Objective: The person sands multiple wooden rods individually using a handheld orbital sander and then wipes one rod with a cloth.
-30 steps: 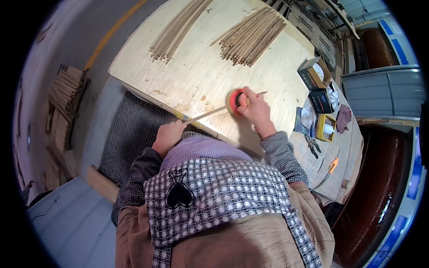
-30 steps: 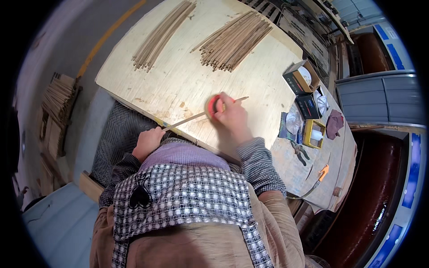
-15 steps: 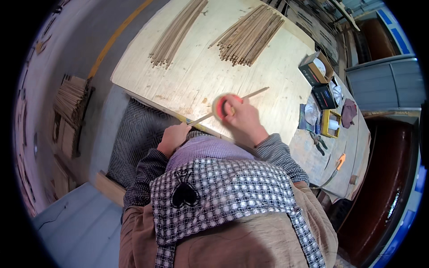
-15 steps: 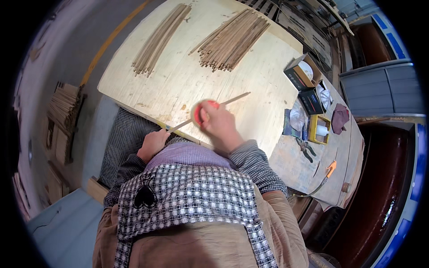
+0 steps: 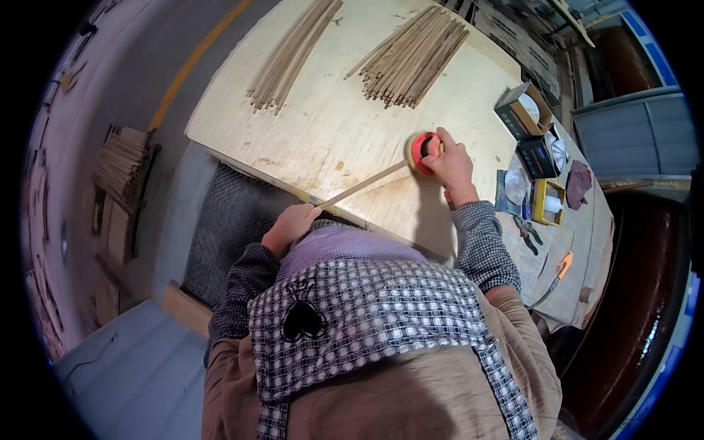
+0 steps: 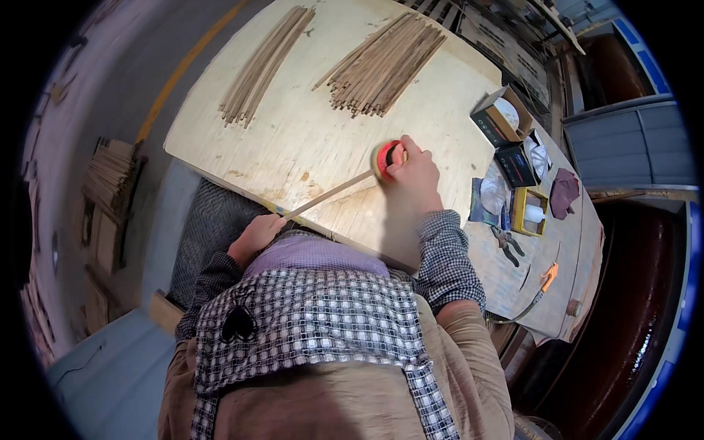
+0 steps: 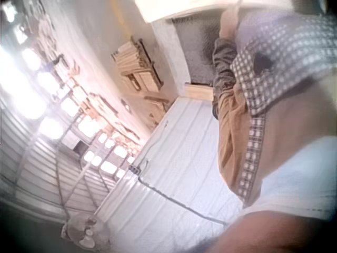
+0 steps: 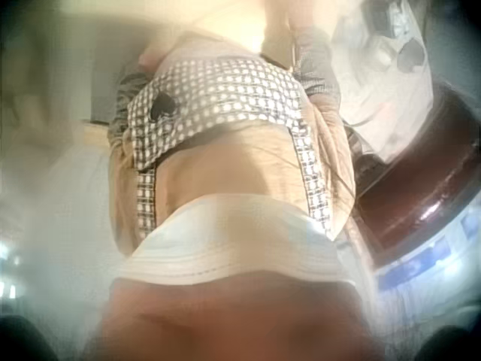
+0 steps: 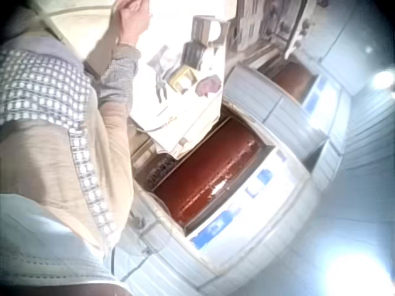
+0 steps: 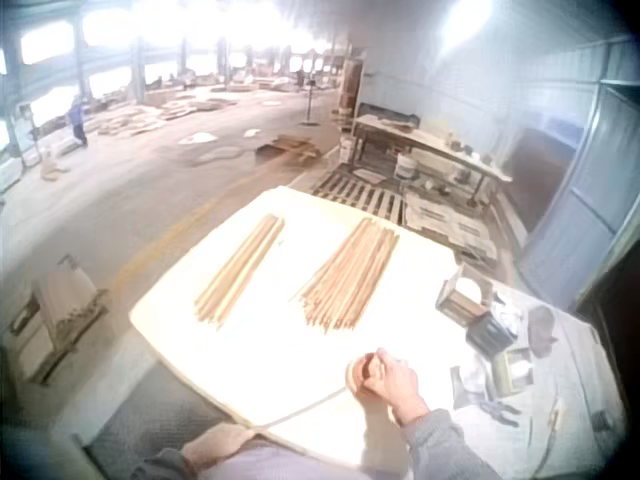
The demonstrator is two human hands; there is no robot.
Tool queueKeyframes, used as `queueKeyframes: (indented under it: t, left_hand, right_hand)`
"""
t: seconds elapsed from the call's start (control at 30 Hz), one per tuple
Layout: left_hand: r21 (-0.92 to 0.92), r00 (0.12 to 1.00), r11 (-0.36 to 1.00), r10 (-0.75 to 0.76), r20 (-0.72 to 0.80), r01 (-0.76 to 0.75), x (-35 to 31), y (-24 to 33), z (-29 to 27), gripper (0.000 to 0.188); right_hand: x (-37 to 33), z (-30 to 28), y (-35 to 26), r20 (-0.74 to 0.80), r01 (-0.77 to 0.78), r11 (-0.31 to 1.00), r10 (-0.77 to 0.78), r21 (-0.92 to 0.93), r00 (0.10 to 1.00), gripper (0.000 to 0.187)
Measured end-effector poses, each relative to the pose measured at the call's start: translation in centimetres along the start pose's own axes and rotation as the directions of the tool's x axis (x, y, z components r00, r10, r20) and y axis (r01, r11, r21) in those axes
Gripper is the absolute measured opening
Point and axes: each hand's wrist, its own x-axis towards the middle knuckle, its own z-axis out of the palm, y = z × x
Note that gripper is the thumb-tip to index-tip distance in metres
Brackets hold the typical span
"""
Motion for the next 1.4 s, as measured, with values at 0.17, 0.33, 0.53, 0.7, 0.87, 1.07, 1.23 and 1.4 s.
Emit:
queueKeyframes:
  t: [0.17, 0.33, 0.53, 0.7, 0.87, 1.07, 1.23, 1.4]
  left_hand:
    - [-0.164, 0.997, 0.984, -0.063, 0.055, 0.071, 0.6, -0.8, 0.4, 0.04]
    - [-0.123, 0.993, 0.99, -0.085, -0.08, 0.075, 0.3, -1.2, 1.1, 0.035]
    - [0.325, 0.982, 0.944, 0.01, -0.187, 0.053, -2.1, 1.3, 0.0, 0.024]
    - [0.462, 0.99, 0.883, 0.122, -0.066, -0.078, -1.3, 2.6, -0.3, 0.022]
    - [0.377, 0.951, 0.915, 0.234, -0.204, -0.144, -0.3, -2.4, 1.6, 0.021]
    - [0.125, 0.999, 0.992, 0.034, -0.04, -0.029, -1.0, -1.4, -0.6, 0.028]
    - [0.161, 0.966, 0.953, 0.252, 0.054, -0.258, 0.5, -2.6, -0.8, 0.02]
    - [0.395, 0.975, 0.919, 0.101, -0.198, -0.015, -1.5, 0.7, -0.1, 0.018]
  right_hand:
    - [-1.4, 1.6, -2.6, 0.048, 0.105, 0.993, -0.108, 0.05, 0.993, 0.06]
    - [-5.9, 2.5, -7.7, 0.219, 0.292, 0.955, -0.295, 0.044, 0.93, 0.063]
    - [-2.9, 1.2, -2.9, 0.05, 0.075, 0.997, -0.074, -0.029, 0.996, 0.068]
    - [-4.5, 1.8, -3.6, 0.013, 0.155, 0.979, -0.158, 0.13, 0.987, 0.056]
    - [-8.0, 3.8, -10.0, 0.107, 0.439, 0.841, -0.491, 0.318, 0.864, 0.033]
    - [-7.7, 4.9, -9.0, 0.01, 0.496, 0.79, -0.535, 0.36, 0.845, 0.032]
    - [-0.8, 3.6, -0.5, 0.069, 0.345, 0.939, -0.344, -0.004, 0.937, 0.032]
    - [0.1, -0.6, 0.9, 0.009, -0.097, 0.991, 0.097, 0.094, 0.995, 0.057]
